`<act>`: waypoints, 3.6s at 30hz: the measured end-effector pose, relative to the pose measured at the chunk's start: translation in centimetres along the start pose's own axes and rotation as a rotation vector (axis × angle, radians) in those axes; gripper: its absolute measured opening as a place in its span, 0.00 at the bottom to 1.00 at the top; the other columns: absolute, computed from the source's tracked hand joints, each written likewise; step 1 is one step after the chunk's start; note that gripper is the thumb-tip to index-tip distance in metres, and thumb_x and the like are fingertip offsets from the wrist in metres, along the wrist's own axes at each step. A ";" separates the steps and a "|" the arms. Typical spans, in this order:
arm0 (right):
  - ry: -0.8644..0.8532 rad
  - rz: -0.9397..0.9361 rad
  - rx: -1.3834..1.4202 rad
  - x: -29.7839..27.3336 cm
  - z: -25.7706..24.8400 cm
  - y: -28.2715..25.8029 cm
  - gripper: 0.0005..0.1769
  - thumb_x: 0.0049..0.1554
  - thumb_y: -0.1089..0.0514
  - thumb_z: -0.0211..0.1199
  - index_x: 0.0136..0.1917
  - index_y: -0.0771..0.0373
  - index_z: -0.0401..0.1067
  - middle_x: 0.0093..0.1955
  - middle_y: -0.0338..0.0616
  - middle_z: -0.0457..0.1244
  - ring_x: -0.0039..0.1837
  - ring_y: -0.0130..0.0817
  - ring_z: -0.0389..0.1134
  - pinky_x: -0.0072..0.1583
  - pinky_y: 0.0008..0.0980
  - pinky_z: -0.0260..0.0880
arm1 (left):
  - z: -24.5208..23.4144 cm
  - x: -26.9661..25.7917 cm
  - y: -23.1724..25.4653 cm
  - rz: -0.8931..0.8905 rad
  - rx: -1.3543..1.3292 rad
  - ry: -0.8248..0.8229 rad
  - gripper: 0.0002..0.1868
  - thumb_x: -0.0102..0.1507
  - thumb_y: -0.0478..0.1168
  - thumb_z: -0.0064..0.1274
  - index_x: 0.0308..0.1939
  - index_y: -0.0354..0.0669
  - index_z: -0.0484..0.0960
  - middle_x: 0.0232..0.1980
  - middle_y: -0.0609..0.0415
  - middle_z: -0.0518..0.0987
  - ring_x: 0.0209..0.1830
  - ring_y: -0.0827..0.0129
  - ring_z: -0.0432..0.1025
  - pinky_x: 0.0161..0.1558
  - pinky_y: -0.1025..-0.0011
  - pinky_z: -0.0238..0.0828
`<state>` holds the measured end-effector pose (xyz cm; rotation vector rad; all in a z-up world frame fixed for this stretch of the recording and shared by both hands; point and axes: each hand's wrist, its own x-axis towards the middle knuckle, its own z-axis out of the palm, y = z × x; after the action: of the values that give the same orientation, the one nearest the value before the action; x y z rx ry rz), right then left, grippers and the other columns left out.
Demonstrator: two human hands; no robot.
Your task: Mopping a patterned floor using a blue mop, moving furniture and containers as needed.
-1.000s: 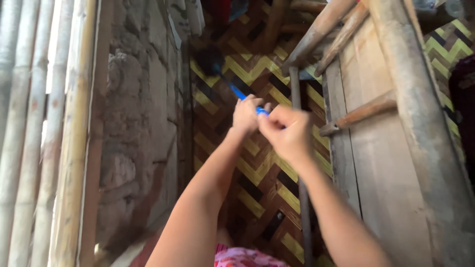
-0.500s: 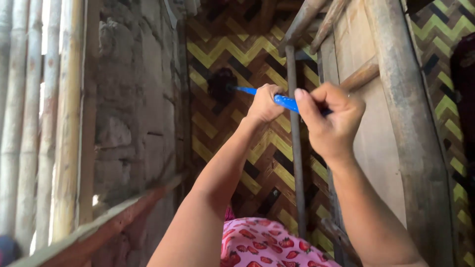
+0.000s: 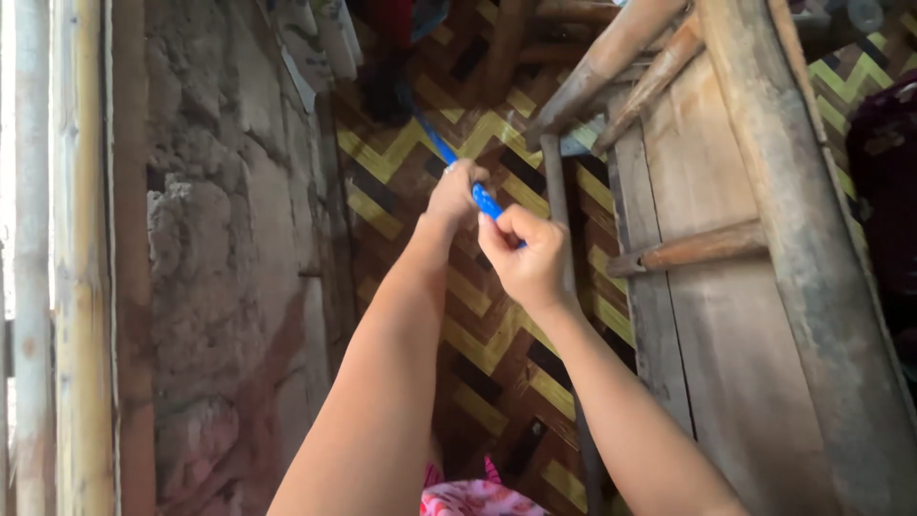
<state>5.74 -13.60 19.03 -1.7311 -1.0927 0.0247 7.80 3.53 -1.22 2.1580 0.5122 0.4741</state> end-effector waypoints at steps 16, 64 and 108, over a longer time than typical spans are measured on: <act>-0.115 0.266 0.082 3.5 -19.1 -13.0 0.12 0.63 0.64 0.68 0.38 0.68 0.73 0.31 0.36 0.62 0.32 0.18 0.59 0.36 0.22 0.55 | 0.9 -7.5 24.9 -0.051 -0.338 -0.033 0.11 0.51 0.43 0.53 0.29 0.39 0.83 0.29 0.37 0.80 0.33 0.43 0.78 0.40 0.58 0.76; 0.001 0.210 0.262 -0.6 -19.8 -13.4 0.15 0.66 0.65 0.66 0.37 0.68 0.68 0.30 0.38 0.61 0.30 0.19 0.58 0.35 0.21 0.54 | 0.5 -9.8 26.6 -0.157 -0.296 0.074 0.09 0.53 0.40 0.53 0.25 0.38 0.82 0.28 0.36 0.78 0.33 0.40 0.76 0.40 0.53 0.75; 0.106 0.057 0.185 0.4 -17.8 -12.4 0.23 0.73 0.66 0.66 0.35 0.70 0.67 0.30 0.42 0.62 0.31 0.21 0.61 0.36 0.21 0.58 | 2.4 -5.6 22.9 0.084 -0.098 0.217 0.12 0.58 0.46 0.53 0.22 0.47 0.81 0.25 0.44 0.79 0.32 0.43 0.75 0.42 0.53 0.70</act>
<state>6.66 -26.04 36.83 -1.5790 -0.9332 0.0671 8.67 -13.64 15.03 2.0504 0.5075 0.7702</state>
